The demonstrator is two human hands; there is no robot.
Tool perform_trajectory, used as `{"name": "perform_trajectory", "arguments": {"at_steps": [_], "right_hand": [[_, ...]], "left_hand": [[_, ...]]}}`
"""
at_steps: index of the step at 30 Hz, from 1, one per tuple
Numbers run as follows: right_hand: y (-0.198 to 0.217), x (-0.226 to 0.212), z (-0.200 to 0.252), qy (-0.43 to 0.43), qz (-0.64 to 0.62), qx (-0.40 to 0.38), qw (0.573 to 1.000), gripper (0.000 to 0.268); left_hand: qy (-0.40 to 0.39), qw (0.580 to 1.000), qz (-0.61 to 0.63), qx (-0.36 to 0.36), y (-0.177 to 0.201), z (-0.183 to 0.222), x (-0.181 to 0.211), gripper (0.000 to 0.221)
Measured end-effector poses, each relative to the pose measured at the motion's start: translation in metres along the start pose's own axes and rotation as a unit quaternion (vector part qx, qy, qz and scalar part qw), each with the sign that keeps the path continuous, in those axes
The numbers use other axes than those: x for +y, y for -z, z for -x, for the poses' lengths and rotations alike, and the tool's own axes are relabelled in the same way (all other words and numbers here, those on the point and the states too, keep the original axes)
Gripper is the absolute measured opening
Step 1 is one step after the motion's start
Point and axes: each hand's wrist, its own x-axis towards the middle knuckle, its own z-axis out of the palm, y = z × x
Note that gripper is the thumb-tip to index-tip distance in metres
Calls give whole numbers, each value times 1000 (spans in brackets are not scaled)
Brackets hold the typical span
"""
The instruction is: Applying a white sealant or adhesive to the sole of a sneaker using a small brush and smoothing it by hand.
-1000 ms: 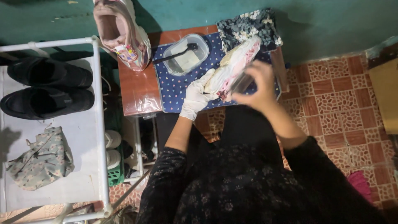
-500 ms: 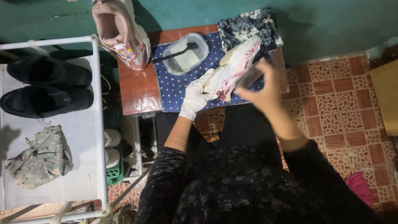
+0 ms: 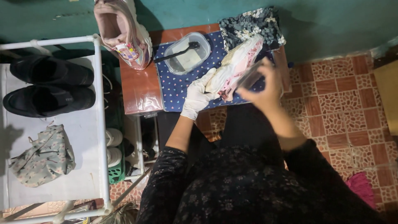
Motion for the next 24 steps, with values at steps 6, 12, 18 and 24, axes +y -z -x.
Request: {"name": "perform_trajectory", "arguments": {"at_steps": [6, 12, 18, 24], "right_hand": [[2, -31, -4, 17, 19, -33, 999, 82], [14, -7, -23, -96, 61, -15, 993, 81], [-3, -29, -24, 36, 43, -89, 994, 65], [-4, -52, -33, 30, 44, -57, 997, 66]], "left_hand": [[-4, 1000, 15, -5, 2, 0, 2, 97], [-15, 999, 34, -4, 2, 1, 5, 96], [-9, 1000, 16, -10, 3, 1, 5, 98], [-8, 1000, 12, -18, 1, 0, -2, 97]]}}
